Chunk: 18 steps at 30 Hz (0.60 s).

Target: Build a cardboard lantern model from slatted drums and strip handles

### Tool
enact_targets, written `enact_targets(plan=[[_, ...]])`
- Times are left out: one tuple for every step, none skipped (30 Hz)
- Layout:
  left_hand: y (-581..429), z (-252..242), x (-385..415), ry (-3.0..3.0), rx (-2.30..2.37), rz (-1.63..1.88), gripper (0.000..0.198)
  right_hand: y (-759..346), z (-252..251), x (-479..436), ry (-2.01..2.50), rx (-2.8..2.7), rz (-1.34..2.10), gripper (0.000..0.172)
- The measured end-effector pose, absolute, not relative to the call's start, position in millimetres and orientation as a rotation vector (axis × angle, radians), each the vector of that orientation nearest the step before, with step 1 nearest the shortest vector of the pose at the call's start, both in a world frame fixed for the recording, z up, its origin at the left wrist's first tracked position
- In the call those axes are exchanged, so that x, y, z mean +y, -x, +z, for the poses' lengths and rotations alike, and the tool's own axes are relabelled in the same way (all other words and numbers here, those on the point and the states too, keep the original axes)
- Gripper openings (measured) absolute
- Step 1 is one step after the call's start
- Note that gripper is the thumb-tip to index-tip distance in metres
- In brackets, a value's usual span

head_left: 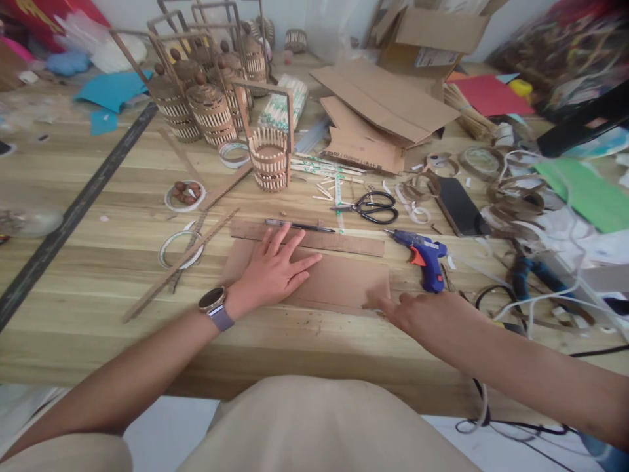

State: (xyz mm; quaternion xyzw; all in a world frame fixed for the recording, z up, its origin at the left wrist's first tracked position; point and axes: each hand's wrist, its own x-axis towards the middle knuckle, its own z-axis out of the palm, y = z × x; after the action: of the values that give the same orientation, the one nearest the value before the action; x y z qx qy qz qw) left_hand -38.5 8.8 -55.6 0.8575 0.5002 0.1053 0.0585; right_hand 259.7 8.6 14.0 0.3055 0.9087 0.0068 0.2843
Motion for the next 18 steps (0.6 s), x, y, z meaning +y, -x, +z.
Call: enact_targets(plan=[[38.5, -56.1, 8.9, -2.600, 1.515, 0.320, 0.041, -258.9, 16.0, 8.8, -0.812, 2.408, 0.017, 0.063], [38.4, -56.3, 9.0, -2.600, 1.514, 0.322, 0.041, -258.0, 17.7, 8.9, -0.804, 2.388, 0.020, 0.064], [38.3, -56.5, 9.1, -2.599, 1.513, 0.324, 0.041, -257.2, 19.1, 9.0, -0.798, 2.373, 0.027, 0.065], [38.2, -56.4, 9.2, -2.598, 1.511, 0.326, 0.041, -256.7, 20.0, 9.1, -0.794, 2.362, 0.033, 0.066], [38.1, -56.3, 9.3, -2.598, 1.511, 0.327, 0.041, -256.7, 20.3, 9.0, -0.793, 2.357, 0.038, 0.066], [38.1, -56.0, 9.3, -2.598, 1.510, 0.326, 0.041, -257.0, 20.2, 8.9, -0.794, 2.357, 0.041, 0.067], [38.1, -55.8, 9.3, -2.599, 1.509, 0.325, 0.041, -257.7, 19.8, 8.7, -0.796, 2.358, 0.042, 0.067], [38.1, -55.5, 9.2, -2.600, 1.505, 0.323, 0.041, -258.7, 19.1, 8.4, -0.795, 2.362, 0.040, 0.068], [38.2, -55.3, 9.1, -2.602, 1.501, 0.325, 0.041, -259.7, 18.5, 8.2, -0.794, 2.367, 0.040, 0.068], [38.1, -55.2, 8.9, -2.605, 1.499, 0.329, 0.041, -260.6, 18.0, 7.9, -0.796, 2.371, 0.042, 0.068], [38.1, -55.2, 8.7, -2.610, 1.497, 0.335, 0.041, -261.1, 17.9, 7.8, -0.797, 2.378, 0.045, 0.069], [37.9, -55.2, 8.5, -2.615, 1.497, 0.341, 0.041, -261.3, 18.1, 7.7, -0.797, 2.382, 0.049, 0.068], [37.7, -55.3, 8.4, -2.619, 1.498, 0.344, 0.041, -261.1, 18.8, 7.8, -0.796, 2.382, 0.053, 0.068], [37.5, -55.4, 8.2, -2.623, 1.498, 0.345, 0.041, -260.5, 20.0, 7.9, -0.794, 2.376, 0.057, 0.068], [37.2, -55.5, 8.1, -2.626, 1.498, 0.342, 0.041, -259.8, 21.4, 8.0, -0.790, 2.362, 0.058, 0.068], [37.0, -55.6, 8.0, -2.628, 1.497, 0.338, 0.041, -259.3, 23.0, 8.1, -0.784, 2.345, 0.060, 0.068], [36.8, -55.8, 8.0, -2.630, 1.498, 0.336, 0.041, -259.2, 24.4, 8.1, -0.784, 2.330, 0.072, 0.069], [36.6, -56.0, 8.0, -2.632, 1.498, 0.335, 0.041, -259.7, 25.4, 8.0, -0.784, 2.316, 0.083, 0.069]])
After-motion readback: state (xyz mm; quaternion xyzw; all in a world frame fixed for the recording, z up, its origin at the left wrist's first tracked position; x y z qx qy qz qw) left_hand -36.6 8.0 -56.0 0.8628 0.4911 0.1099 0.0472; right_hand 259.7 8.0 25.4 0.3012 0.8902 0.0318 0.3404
